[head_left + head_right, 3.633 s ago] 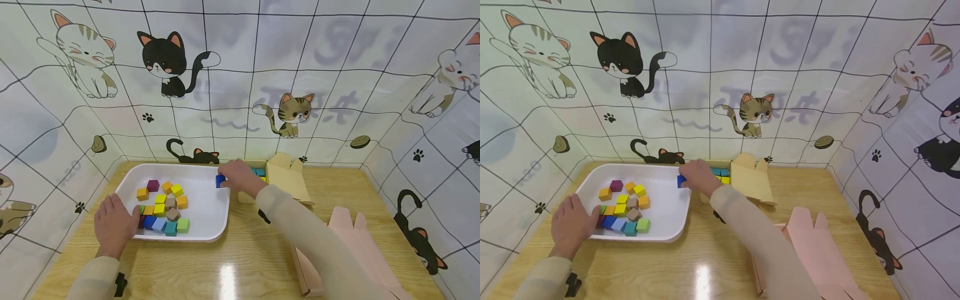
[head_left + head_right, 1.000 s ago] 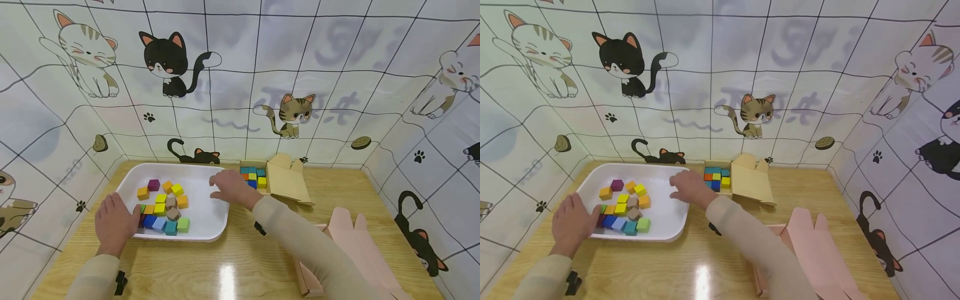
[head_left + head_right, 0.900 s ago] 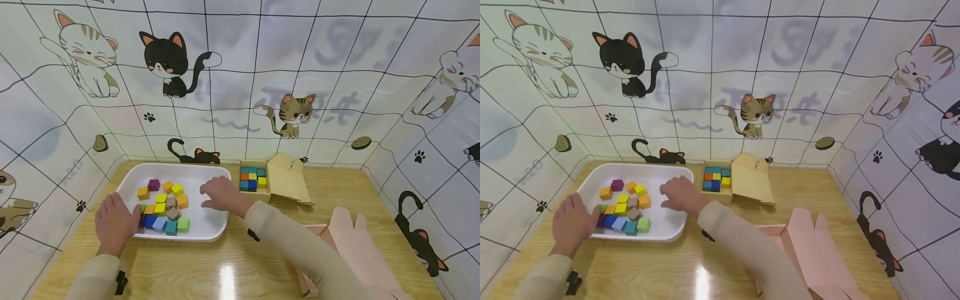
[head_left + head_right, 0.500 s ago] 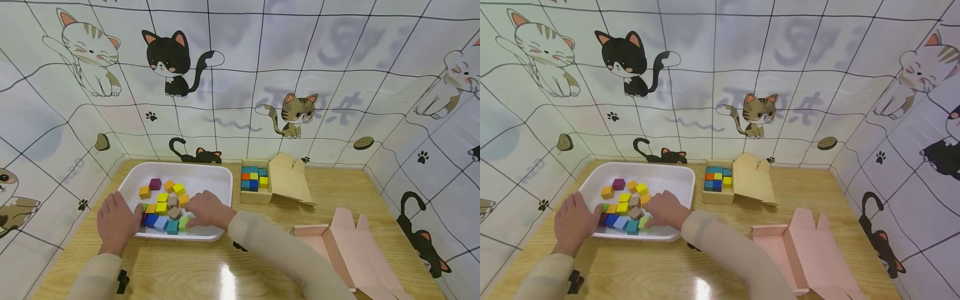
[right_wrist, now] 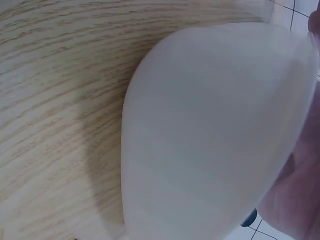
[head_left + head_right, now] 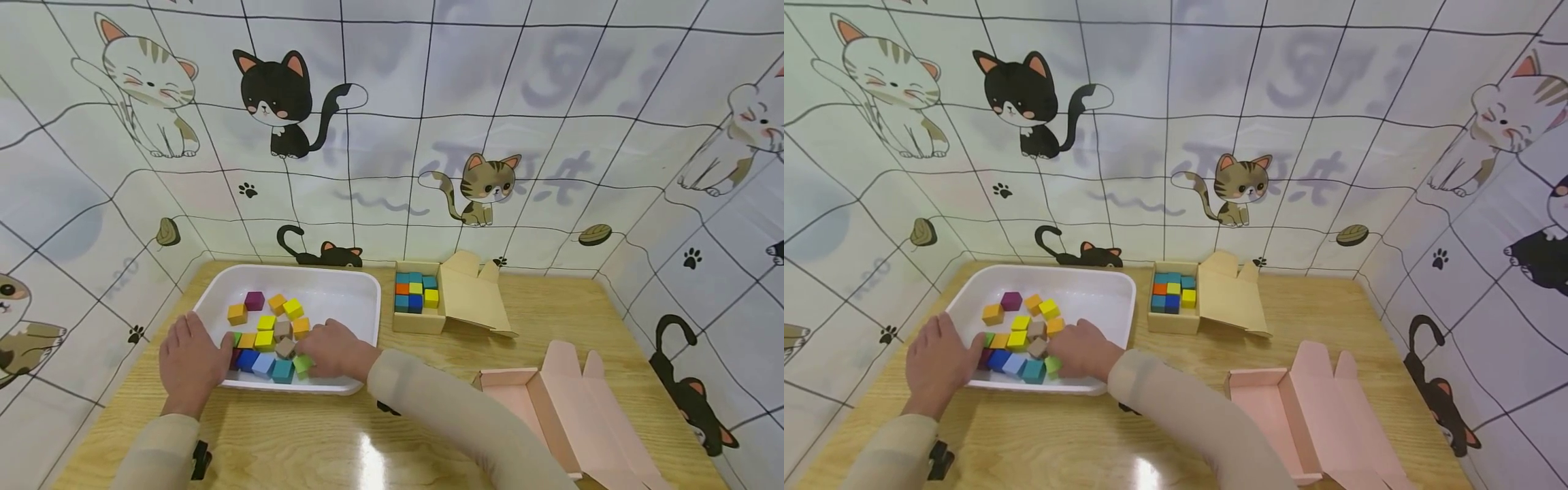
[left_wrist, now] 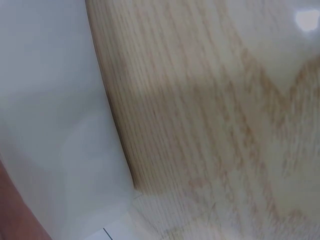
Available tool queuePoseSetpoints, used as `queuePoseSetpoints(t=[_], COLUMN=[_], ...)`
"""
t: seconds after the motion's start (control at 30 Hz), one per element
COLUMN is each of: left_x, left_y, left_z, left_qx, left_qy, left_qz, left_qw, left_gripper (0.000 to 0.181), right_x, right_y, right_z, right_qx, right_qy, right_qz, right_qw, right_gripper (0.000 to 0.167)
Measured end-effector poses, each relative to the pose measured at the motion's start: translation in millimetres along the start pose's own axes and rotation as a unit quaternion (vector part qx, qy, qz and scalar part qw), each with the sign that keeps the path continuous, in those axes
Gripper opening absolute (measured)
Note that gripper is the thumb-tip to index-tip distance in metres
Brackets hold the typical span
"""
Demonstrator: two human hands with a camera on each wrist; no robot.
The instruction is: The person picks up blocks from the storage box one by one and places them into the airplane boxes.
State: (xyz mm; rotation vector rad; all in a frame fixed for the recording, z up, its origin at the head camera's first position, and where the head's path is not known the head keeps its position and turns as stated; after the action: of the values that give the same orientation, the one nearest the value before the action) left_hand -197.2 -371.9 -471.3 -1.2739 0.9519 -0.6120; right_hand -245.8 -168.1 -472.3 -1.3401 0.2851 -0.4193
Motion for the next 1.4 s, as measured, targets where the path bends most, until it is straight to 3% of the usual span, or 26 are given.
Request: queuePoseSetpoints(t=[0.33,0.6,1.0,1.17,1.4], left_x=[1.4,1.4,5.3,5.0,2.6], left_y=[3.3,3.0,5.2,5.0,2.2], left_z=[2.3,2.3,-0.5,-1.7,-1.2], left_qx=[0.004,0.007,0.0,0.002,0.001], left_qy=[-0.003,-0.004,0.004,0.0,0.007], left_qz=[0.001,0.001,-0.002,-0.001,0.001], left_qw=[1.0,1.0,1.0,1.0,1.0], left_gripper=[0.09,0.09,0.09,0.091,0.091], right_x=[-6.3,-52.4,-117.0,-133.0,-144.4], right_y=[-2.5,-18.9,-31.5,-37.9,-55.6], right_z=[3.9,22.1,60.0,70.9,81.0], right_qx=[-0.001,-0.027,-0.061,-0.063,-0.076], right_qy=[0.005,0.066,0.124,0.146,0.145], right_qz=[0.02,0.008,-0.019,-0.042,-0.058], right_qw=[0.9998,0.9974,0.9902,0.9863,0.9848], right_gripper=[0.024,0.027,0.032,0.035,0.038])
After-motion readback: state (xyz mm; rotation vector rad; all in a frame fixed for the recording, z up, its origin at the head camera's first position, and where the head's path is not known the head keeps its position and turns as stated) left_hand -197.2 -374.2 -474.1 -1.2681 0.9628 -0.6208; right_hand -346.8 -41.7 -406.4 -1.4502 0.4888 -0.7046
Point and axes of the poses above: each hand's wrist, its own z-axis away from the middle knuckle, its own y-axis out of the palm, x = y × z, the point moved 7 cm from there along -z, towards the middle knuckle, and after that the axes turned 3 degrees about -y, right-handed, at the moved point
